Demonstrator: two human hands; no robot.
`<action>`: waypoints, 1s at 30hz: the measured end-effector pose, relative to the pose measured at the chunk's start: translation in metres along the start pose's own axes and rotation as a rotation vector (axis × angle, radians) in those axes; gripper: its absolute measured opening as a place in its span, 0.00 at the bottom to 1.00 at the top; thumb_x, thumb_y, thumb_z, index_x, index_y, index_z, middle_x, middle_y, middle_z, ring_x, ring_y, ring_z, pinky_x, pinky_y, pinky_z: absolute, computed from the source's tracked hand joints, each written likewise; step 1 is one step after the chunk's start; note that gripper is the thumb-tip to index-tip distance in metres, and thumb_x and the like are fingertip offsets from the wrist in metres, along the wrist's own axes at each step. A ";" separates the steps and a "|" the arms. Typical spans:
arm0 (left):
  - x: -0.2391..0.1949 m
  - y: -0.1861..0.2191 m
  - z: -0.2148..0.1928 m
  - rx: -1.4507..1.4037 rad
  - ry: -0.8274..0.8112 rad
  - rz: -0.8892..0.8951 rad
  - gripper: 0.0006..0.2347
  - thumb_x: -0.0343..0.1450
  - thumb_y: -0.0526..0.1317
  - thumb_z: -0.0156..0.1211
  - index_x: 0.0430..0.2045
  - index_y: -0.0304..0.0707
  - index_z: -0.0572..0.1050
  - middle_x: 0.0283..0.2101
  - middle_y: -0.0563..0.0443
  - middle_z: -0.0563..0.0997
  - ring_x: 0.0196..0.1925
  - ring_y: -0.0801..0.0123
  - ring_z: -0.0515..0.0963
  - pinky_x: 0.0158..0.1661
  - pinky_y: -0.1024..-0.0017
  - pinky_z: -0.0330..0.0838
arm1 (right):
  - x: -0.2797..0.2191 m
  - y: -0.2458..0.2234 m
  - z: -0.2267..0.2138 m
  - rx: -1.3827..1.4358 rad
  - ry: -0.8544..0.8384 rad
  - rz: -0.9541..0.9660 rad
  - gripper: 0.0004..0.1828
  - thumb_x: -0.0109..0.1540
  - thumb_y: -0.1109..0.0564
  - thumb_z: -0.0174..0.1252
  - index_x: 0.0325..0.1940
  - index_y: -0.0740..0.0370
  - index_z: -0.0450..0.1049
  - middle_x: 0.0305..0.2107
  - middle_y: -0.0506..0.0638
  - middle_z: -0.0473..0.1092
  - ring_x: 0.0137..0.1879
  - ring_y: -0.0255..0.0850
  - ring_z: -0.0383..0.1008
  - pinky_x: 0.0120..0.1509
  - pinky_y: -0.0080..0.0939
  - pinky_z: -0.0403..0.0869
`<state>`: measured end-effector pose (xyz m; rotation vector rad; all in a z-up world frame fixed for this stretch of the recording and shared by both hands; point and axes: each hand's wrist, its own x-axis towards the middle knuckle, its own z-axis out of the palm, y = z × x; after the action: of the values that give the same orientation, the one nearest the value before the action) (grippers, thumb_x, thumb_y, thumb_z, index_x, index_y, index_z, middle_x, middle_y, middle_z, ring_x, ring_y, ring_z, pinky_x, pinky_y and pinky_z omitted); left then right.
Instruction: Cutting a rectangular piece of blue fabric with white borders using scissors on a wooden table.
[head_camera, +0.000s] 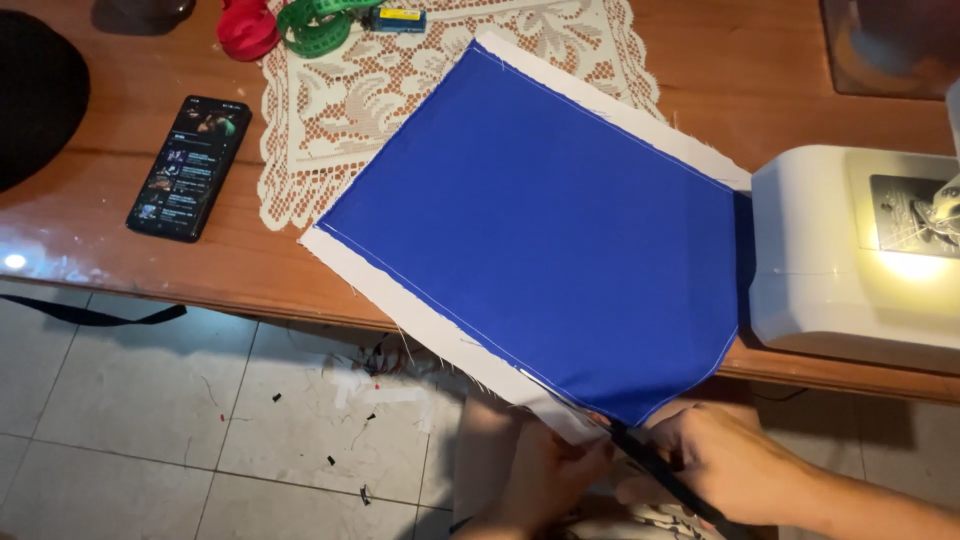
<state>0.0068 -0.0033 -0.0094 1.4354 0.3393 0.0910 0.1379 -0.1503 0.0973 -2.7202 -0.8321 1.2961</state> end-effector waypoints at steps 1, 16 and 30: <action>0.001 -0.001 0.001 0.003 -0.002 0.001 0.05 0.68 0.37 0.65 0.33 0.38 0.84 0.32 0.58 0.86 0.37 0.80 0.80 0.37 0.76 0.78 | -0.004 -0.011 -0.011 0.003 0.002 0.000 0.27 0.48 0.24 0.77 0.15 0.37 0.72 0.15 0.27 0.70 0.30 0.19 0.75 0.41 0.29 0.67; 0.001 0.024 -0.006 -0.248 -0.110 -0.109 0.04 0.70 0.35 0.67 0.36 0.36 0.83 0.36 0.57 0.85 0.42 0.78 0.80 0.41 0.76 0.78 | -0.002 -0.017 -0.012 -0.084 -0.076 0.029 0.20 0.51 0.18 0.62 0.29 0.26 0.80 0.25 0.20 0.74 0.39 0.18 0.77 0.46 0.26 0.69; 0.003 0.039 -0.037 0.572 0.368 -0.367 0.26 0.64 0.60 0.67 0.06 0.42 0.63 0.10 0.57 0.63 0.16 0.70 0.68 0.23 0.64 0.62 | 0.002 -0.010 0.010 -0.103 0.154 0.030 0.27 0.46 0.15 0.67 0.18 0.33 0.73 0.22 0.22 0.75 0.38 0.19 0.79 0.45 0.29 0.68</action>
<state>0.0045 0.0378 0.0251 1.8939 0.9866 -0.0476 0.1270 -0.1426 0.0920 -2.8769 -0.8693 1.0595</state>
